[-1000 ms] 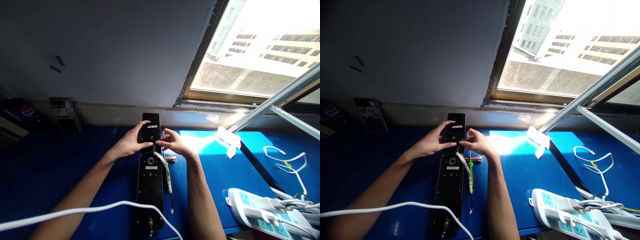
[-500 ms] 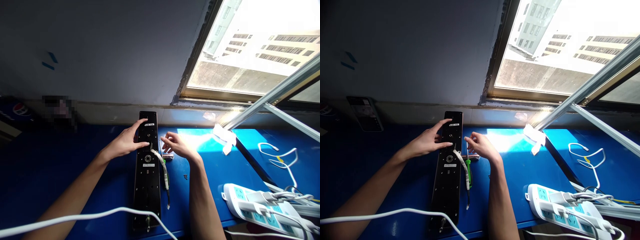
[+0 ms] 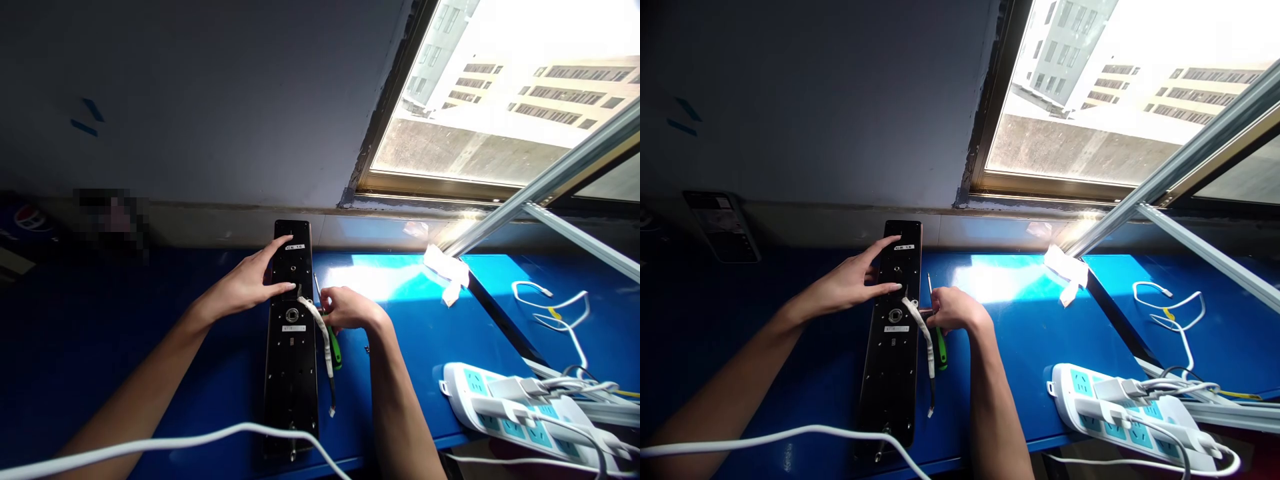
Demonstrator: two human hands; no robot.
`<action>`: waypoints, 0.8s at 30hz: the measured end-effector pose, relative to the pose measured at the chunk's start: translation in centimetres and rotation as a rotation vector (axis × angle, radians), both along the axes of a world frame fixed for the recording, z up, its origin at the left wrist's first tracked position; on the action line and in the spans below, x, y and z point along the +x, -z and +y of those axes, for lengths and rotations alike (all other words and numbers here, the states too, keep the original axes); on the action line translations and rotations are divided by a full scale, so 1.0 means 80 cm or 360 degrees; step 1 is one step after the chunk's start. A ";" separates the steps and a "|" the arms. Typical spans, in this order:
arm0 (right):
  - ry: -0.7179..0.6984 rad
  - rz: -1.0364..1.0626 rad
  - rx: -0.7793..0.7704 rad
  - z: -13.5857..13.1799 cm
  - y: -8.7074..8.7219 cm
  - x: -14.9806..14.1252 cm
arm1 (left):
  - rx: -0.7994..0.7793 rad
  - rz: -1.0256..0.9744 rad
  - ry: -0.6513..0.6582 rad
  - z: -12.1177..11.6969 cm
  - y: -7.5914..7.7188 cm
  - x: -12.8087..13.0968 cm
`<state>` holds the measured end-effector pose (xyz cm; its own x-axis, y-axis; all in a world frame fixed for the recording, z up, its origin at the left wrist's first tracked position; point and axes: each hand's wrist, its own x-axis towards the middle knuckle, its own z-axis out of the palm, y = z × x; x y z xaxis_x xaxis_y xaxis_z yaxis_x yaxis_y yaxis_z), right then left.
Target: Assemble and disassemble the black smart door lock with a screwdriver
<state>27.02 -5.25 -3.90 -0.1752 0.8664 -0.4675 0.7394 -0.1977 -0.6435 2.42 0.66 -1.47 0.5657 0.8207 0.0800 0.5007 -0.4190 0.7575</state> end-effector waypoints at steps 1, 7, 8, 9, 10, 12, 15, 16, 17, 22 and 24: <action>0.0011 -0.0004 0.0071 -0.001 -0.005 0.005 | 0.0057 0.0060 -0.0024 -0.002 -0.003 0.000; 0.0176 0.0065 0.0322 -0.014 -0.037 0.044 | 0.0738 0.0018 -0.0087 -0.029 -0.029 0.019; 0.0190 0.0103 0.0341 -0.018 -0.042 0.051 | 0.0816 -0.0028 0.0002 -0.035 -0.032 0.025; 0.0199 0.0137 0.0365 -0.021 -0.045 0.058 | 0.0853 -0.0064 0.0108 -0.041 -0.034 0.030; 0.0213 0.0160 0.0399 -0.025 -0.049 0.064 | 0.0854 -0.0087 0.0220 -0.047 -0.035 0.037; 0.0277 0.0194 0.0533 -0.032 -0.055 0.076 | 0.0795 -0.0064 0.0409 -0.056 -0.037 0.051; 0.0486 0.0255 0.0879 -0.038 -0.058 0.091 | 0.0715 0.0115 0.0623 -0.064 -0.039 0.077; 0.0577 0.0302 0.1002 -0.039 -0.057 0.095 | 0.0700 0.0201 0.0697 -0.065 -0.040 0.086; 0.0661 0.0372 0.1112 -0.038 -0.055 0.098 | 0.0685 0.0294 0.0770 -0.066 -0.040 0.095; 0.0913 0.0697 0.1579 -0.029 -0.037 0.105 | 0.0585 0.0601 0.1009 -0.067 -0.032 0.135; 0.0980 0.0729 0.1709 -0.028 -0.032 0.108 | 0.0552 0.0670 0.1065 -0.069 -0.024 0.146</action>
<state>35.64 -7.45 -1.35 0.4207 0.7611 0.4937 0.3874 0.3414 -0.8564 14.11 -4.84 0.46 0.9603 0.2721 -0.0607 0.2763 -0.8992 0.3392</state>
